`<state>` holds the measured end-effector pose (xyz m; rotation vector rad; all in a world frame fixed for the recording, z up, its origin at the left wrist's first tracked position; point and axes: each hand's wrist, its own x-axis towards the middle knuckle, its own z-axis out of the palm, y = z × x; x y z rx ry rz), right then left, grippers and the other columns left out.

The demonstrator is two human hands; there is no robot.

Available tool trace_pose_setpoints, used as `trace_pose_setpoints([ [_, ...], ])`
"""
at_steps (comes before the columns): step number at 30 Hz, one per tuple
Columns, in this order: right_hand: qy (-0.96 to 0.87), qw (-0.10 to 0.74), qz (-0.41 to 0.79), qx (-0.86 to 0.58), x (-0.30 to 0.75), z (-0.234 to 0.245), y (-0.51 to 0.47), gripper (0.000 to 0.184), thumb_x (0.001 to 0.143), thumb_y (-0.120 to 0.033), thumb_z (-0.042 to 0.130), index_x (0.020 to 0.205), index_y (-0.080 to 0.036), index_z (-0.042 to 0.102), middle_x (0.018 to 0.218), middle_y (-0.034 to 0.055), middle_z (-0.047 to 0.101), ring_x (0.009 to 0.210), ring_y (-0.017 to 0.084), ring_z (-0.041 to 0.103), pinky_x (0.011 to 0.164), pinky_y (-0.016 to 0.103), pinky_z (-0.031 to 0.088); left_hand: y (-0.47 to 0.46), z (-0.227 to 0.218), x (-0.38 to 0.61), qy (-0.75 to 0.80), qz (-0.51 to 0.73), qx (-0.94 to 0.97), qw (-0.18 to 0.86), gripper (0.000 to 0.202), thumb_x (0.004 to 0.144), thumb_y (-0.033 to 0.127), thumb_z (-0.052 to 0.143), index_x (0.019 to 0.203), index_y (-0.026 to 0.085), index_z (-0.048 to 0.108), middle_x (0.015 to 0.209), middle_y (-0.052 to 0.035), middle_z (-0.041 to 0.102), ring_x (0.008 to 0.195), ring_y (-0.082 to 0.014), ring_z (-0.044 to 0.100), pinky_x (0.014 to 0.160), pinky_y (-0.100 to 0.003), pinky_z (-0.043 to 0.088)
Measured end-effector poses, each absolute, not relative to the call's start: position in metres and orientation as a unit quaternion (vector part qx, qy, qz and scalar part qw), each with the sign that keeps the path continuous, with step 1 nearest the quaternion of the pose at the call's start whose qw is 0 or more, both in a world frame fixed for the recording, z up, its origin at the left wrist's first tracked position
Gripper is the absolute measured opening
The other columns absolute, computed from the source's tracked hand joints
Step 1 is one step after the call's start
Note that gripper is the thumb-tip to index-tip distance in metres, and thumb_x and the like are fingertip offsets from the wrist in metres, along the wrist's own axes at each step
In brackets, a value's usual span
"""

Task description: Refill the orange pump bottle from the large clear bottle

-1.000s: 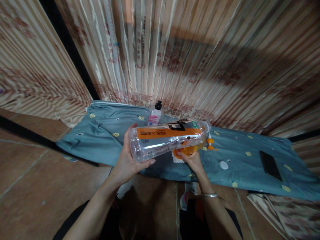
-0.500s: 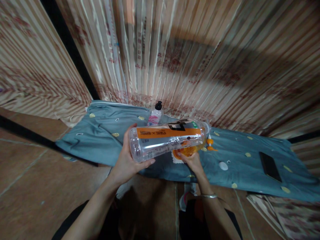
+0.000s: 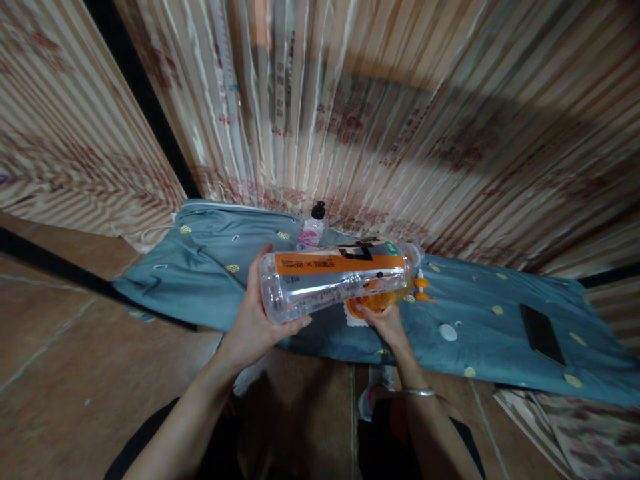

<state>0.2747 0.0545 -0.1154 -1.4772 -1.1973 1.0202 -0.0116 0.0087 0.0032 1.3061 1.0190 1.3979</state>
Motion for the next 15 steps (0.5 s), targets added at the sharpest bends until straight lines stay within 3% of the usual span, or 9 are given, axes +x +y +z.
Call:
trace_pose_setpoints([
  [8, -0.489, 0.479, 0.409, -0.604, 0.2744, -0.1158, 0.0550, 0.059, 0.049, -0.054, 0.094, 0.093, -0.020, 0.074, 0.099, 0.0118, 0.082, 0.093, 0.035, 0.079, 0.093, 0.051, 0.063, 0.0093, -0.0012, -0.0113, 0.418, 0.577, 0.536, 0.453, 0.126, 0.059, 0.029, 0.096, 0.158, 0.022, 0.018, 0.133, -0.0154, 0.066, 0.121, -0.0342, 0.070, 0.106, -0.052, 0.056],
  [15, -0.502, 0.471, 0.401, -0.605, 0.2763, -0.1171, 0.0557, 0.054, 0.050, -0.055, 0.094, 0.089, -0.022, 0.076, 0.094, 0.0099, 0.083, 0.090, 0.034, 0.079, 0.089, 0.048, 0.064, 0.0084, 0.0034, -0.0109, 0.432, 0.571, 0.525, 0.460, 0.118, 0.057, 0.027, 0.096, 0.154, 0.025, 0.028, 0.138, -0.0150, 0.064, 0.128, -0.0344, 0.066, 0.110, -0.051, 0.053],
])
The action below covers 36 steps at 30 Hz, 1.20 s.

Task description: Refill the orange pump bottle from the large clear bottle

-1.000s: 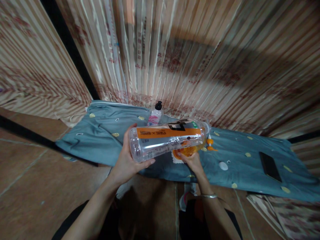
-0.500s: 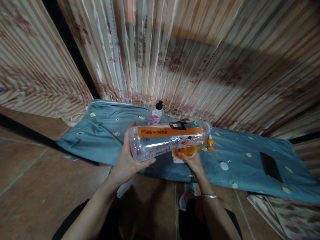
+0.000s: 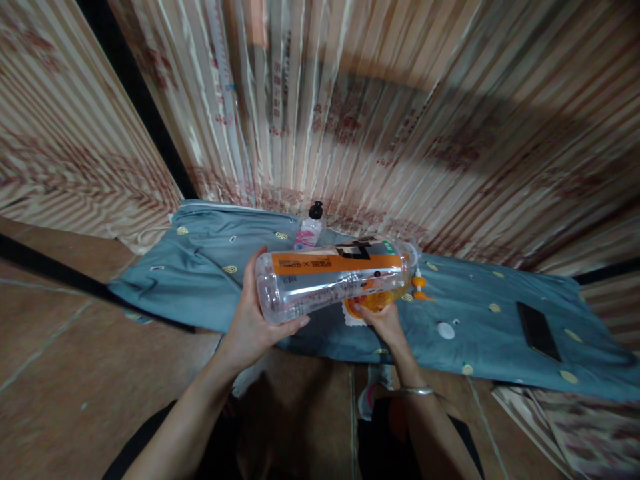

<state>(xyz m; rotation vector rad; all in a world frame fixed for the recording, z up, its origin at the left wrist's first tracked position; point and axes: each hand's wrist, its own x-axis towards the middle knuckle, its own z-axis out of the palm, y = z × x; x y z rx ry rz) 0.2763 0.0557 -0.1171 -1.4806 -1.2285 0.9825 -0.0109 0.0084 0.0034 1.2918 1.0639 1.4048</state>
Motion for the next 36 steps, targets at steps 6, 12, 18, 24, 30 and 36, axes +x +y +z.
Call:
trace_pose_setpoints([
  [6, -0.496, 0.468, 0.405, -0.609, 0.2772, -0.1184, 0.0556, 0.059, 0.051, -0.055, 0.094, 0.094, -0.020, 0.074, 0.099, 0.0115, 0.082, 0.092, 0.034, 0.079, 0.090, 0.049, 0.064, 0.0096, -0.0008, -0.0108, 0.439, 0.578, 0.540, 0.427, 0.102, 0.059, 0.031, 0.094, 0.145, 0.024, 0.040, 0.133, -0.0132, 0.066, 0.125, -0.0328, 0.068, 0.108, -0.049, 0.055],
  [12, -0.505, 0.470, 0.391, -0.609, 0.2783, -0.1203, 0.0558, 0.059, 0.052, -0.055, 0.093, 0.096, -0.020, 0.074, 0.101, 0.0114, 0.082, 0.094, 0.033, 0.078, 0.092, 0.048, 0.063, 0.0101, -0.0028, -0.0120, 0.447, 0.570, 0.543, 0.425, 0.094, 0.058, 0.032, 0.095, 0.137, 0.022, 0.045, 0.129, -0.0125, 0.068, 0.123, -0.0336, 0.069, 0.108, -0.049, 0.056],
  [18, -0.499, 0.471, 0.401, -0.607, 0.2776, -0.1217, 0.0558, 0.059, 0.052, -0.057, 0.093, 0.094, -0.019, 0.075, 0.101, 0.0129, 0.082, 0.094, 0.035, 0.078, 0.092, 0.052, 0.062, 0.0116, -0.0033, -0.0124, 0.440, 0.568, 0.549, 0.427, 0.093, 0.059, 0.034, 0.095, 0.137, 0.022, 0.044, 0.127, -0.0121, 0.069, 0.121, -0.0337, 0.070, 0.106, -0.050, 0.057],
  [24, -0.502, 0.470, 0.396, -0.608, 0.2785, -0.1229, 0.0560, 0.060, 0.051, -0.058, 0.094, 0.095, -0.020, 0.075, 0.100, 0.0114, 0.082, 0.094, 0.034, 0.078, 0.092, 0.049, 0.063, 0.0127, -0.0039, -0.0126, 0.440, 0.568, 0.549, 0.426, 0.092, 0.059, 0.036, 0.095, 0.136, 0.023, 0.046, 0.127, -0.0108, 0.069, 0.120, -0.0327, 0.070, 0.106, -0.049, 0.058],
  [30, -0.501, 0.464, 0.403, -0.609, 0.2784, -0.1230, 0.0564, 0.057, 0.052, -0.056, 0.093, 0.093, -0.021, 0.075, 0.102, 0.0127, 0.082, 0.097, 0.036, 0.077, 0.096, 0.053, 0.060, 0.0122, -0.0005, -0.0132, 0.449, 0.562, 0.544, 0.432, 0.092, 0.058, 0.033, 0.095, 0.134, 0.022, 0.044, 0.128, -0.0125, 0.068, 0.122, -0.0333, 0.069, 0.109, -0.050, 0.055],
  [36, -0.500, 0.464, 0.385, -0.622, 0.2785, -0.1249, 0.0563, 0.058, 0.051, -0.058, 0.093, 0.092, -0.021, 0.075, 0.101, 0.0126, 0.082, 0.097, 0.036, 0.078, 0.095, 0.052, 0.061, 0.0124, 0.0006, -0.0133, 0.450, 0.560, 0.540, 0.438, 0.095, 0.057, 0.034, 0.096, 0.135, 0.022, 0.044, 0.127, -0.0132, 0.069, 0.122, -0.0349, 0.070, 0.107, -0.052, 0.056],
])
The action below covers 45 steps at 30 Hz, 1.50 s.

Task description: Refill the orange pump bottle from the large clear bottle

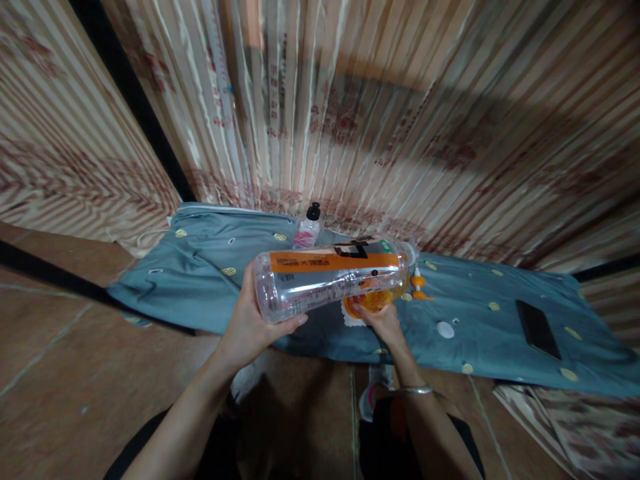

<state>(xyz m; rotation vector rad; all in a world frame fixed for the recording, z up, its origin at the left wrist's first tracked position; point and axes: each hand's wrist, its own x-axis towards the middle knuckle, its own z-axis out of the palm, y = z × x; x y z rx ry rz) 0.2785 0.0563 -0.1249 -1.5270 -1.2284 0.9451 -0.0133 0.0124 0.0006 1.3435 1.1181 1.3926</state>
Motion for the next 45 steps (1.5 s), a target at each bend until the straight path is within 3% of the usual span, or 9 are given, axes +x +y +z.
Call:
trace_pose_setpoints([
  [14, -0.475, 0.482, 0.389, -0.626, 0.275, -0.125, 0.058, 0.061, 0.047, -0.056, 0.093, 0.092, -0.019, 0.074, 0.098, 0.0123, 0.082, 0.097, 0.037, 0.078, 0.098, 0.057, 0.059, 0.016, -0.006, -0.015, 0.444, 0.563, 0.571, 0.399, 0.094, 0.059, 0.039, 0.095, 0.135, 0.018, 0.043, 0.129, -0.0164, 0.070, 0.121, -0.0353, 0.071, 0.106, -0.051, 0.056],
  [23, -0.500, 0.483, 0.384, -0.607, 0.282, -0.132, 0.060, 0.059, 0.050, -0.054, 0.094, 0.093, -0.020, 0.074, 0.096, 0.0115, 0.082, 0.092, 0.032, 0.079, 0.091, 0.047, 0.063, 0.014, -0.001, -0.014, 0.451, 0.553, 0.561, 0.419, 0.091, 0.061, 0.032, 0.093, 0.136, 0.021, 0.043, 0.132, -0.0141, 0.069, 0.122, -0.0324, 0.070, 0.107, -0.051, 0.057],
  [35, -0.522, 0.468, 0.372, -0.608, 0.290, -0.139, 0.063, 0.058, 0.051, -0.055, 0.093, 0.093, -0.020, 0.073, 0.096, 0.0121, 0.082, 0.092, 0.033, 0.078, 0.091, 0.048, 0.062, 0.015, -0.001, -0.015, 0.439, 0.559, 0.571, 0.412, 0.091, 0.060, 0.031, 0.093, 0.135, 0.019, 0.042, 0.130, -0.0156, 0.070, 0.120, -0.0334, 0.072, 0.103, -0.047, 0.059],
  [45, -0.515, 0.475, 0.378, -0.605, 0.283, -0.127, 0.061, 0.060, 0.049, -0.055, 0.093, 0.095, -0.021, 0.073, 0.100, 0.0115, 0.082, 0.094, 0.032, 0.078, 0.091, 0.047, 0.062, 0.014, -0.003, -0.014, 0.440, 0.561, 0.558, 0.424, 0.099, 0.059, 0.029, 0.094, 0.141, 0.018, 0.039, 0.136, -0.0193, 0.067, 0.125, -0.0360, 0.069, 0.107, -0.052, 0.055],
])
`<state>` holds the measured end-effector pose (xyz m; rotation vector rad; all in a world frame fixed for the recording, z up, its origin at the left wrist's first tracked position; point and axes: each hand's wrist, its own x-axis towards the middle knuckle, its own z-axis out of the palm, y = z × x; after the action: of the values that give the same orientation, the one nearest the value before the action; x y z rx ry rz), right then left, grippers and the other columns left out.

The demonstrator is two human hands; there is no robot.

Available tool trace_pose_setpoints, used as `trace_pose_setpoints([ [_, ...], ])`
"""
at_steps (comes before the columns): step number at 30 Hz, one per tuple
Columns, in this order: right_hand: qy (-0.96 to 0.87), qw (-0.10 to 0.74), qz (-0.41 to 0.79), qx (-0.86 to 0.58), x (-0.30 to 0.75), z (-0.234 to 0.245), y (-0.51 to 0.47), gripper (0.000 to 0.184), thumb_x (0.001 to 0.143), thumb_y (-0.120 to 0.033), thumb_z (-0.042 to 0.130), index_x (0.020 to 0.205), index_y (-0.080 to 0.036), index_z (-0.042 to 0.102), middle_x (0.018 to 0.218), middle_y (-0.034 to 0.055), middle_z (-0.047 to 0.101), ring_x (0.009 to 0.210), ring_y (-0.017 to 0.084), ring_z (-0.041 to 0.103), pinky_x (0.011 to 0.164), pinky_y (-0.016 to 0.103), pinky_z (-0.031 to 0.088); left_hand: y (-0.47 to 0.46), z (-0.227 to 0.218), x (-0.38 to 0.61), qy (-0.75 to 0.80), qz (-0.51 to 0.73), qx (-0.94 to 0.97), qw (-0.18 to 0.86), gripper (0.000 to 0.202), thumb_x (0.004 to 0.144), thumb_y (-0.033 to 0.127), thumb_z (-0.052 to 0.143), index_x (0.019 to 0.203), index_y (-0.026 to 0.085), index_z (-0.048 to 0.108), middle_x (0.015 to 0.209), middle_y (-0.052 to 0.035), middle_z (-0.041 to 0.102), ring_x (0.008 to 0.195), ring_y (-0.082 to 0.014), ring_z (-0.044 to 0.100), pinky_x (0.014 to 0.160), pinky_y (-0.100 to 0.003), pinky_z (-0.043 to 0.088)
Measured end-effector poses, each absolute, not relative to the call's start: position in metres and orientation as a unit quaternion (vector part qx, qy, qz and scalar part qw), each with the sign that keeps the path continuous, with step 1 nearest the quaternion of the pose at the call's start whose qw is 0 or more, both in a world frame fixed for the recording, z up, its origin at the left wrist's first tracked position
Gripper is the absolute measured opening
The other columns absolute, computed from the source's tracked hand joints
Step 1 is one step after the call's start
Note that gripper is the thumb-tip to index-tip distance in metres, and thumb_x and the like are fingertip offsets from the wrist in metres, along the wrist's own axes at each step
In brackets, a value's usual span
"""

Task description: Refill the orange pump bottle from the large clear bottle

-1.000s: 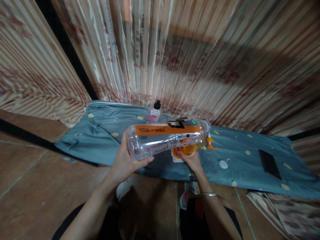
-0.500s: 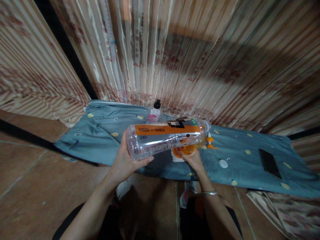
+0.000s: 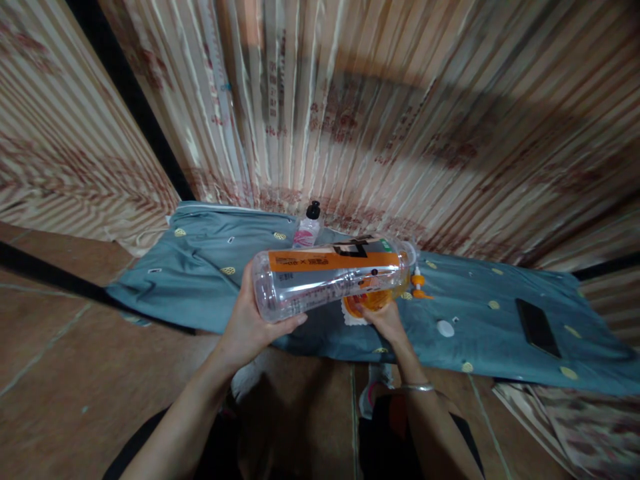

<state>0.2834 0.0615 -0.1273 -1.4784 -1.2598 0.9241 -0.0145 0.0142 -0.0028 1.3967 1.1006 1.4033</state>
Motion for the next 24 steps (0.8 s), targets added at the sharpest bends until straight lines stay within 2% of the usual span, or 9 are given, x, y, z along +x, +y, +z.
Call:
trace_pose_setpoints([
  [8, -0.512, 0.471, 0.381, -0.609, 0.2834, -0.1261, 0.0613, 0.061, 0.048, -0.056, 0.093, 0.093, -0.020, 0.073, 0.097, 0.0117, 0.082, 0.090, 0.033, 0.079, 0.087, 0.046, 0.064, 0.0112, 0.0043, -0.0118, 0.426, 0.569, 0.535, 0.457, 0.117, 0.062, 0.030, 0.093, 0.157, 0.025, 0.026, 0.137, -0.0138, 0.066, 0.126, -0.0318, 0.068, 0.109, -0.049, 0.054],
  [18, -0.510, 0.465, 0.377, -0.618, 0.2858, -0.1323, 0.0618, 0.061, 0.049, -0.054, 0.094, 0.095, -0.020, 0.073, 0.098, 0.0115, 0.082, 0.094, 0.033, 0.078, 0.092, 0.047, 0.062, 0.0128, 0.0024, -0.0126, 0.425, 0.573, 0.568, 0.411, 0.106, 0.061, 0.035, 0.095, 0.150, 0.023, 0.038, 0.133, -0.0138, 0.068, 0.122, -0.0325, 0.070, 0.102, -0.046, 0.060],
  [24, -0.517, 0.473, 0.371, -0.609, 0.2852, -0.1305, 0.0607, 0.059, 0.050, -0.055, 0.093, 0.094, -0.020, 0.074, 0.099, 0.0111, 0.082, 0.094, 0.032, 0.078, 0.092, 0.046, 0.062, 0.0132, 0.0010, -0.0130, 0.426, 0.575, 0.573, 0.400, 0.101, 0.061, 0.034, 0.094, 0.146, 0.024, 0.040, 0.134, -0.0134, 0.067, 0.124, -0.0325, 0.069, 0.106, -0.048, 0.057],
])
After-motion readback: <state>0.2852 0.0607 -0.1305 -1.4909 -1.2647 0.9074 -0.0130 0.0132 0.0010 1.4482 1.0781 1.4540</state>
